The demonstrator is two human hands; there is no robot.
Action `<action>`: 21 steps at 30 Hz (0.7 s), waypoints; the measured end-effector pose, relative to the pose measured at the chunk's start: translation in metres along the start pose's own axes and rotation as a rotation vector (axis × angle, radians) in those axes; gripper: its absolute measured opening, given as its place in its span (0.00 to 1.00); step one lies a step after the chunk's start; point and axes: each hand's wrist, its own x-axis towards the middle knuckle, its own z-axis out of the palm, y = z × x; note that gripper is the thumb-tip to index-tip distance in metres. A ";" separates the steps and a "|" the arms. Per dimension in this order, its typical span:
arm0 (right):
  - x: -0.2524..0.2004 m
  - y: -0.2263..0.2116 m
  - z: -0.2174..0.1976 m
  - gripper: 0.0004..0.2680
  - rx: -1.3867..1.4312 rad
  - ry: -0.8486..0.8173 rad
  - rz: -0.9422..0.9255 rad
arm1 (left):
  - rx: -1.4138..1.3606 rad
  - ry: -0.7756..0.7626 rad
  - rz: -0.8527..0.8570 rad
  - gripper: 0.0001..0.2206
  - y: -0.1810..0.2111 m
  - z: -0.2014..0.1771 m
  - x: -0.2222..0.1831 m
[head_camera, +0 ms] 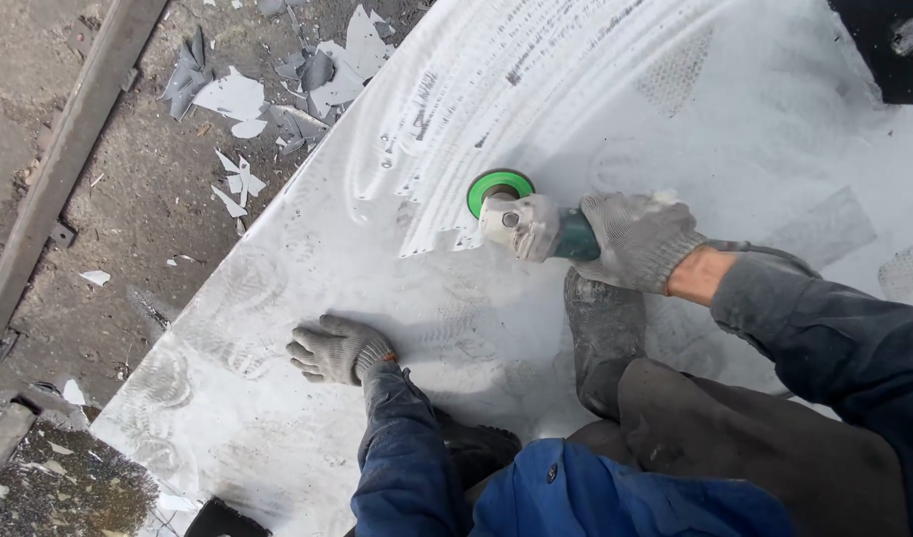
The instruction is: Use an angle grinder to remove a coating and polish the surface of a metal plate.
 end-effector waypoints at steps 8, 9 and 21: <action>-0.012 0.149 0.006 0.22 0.099 0.148 0.358 | 0.020 -0.047 -0.073 0.30 0.004 -0.018 -0.001; -0.015 0.176 0.014 0.20 0.096 0.307 0.296 | 0.005 -0.026 -0.057 0.30 0.007 -0.019 0.000; -0.019 0.014 0.011 0.26 0.083 0.002 0.034 | -0.002 -0.037 -0.035 0.30 0.016 -0.025 -0.001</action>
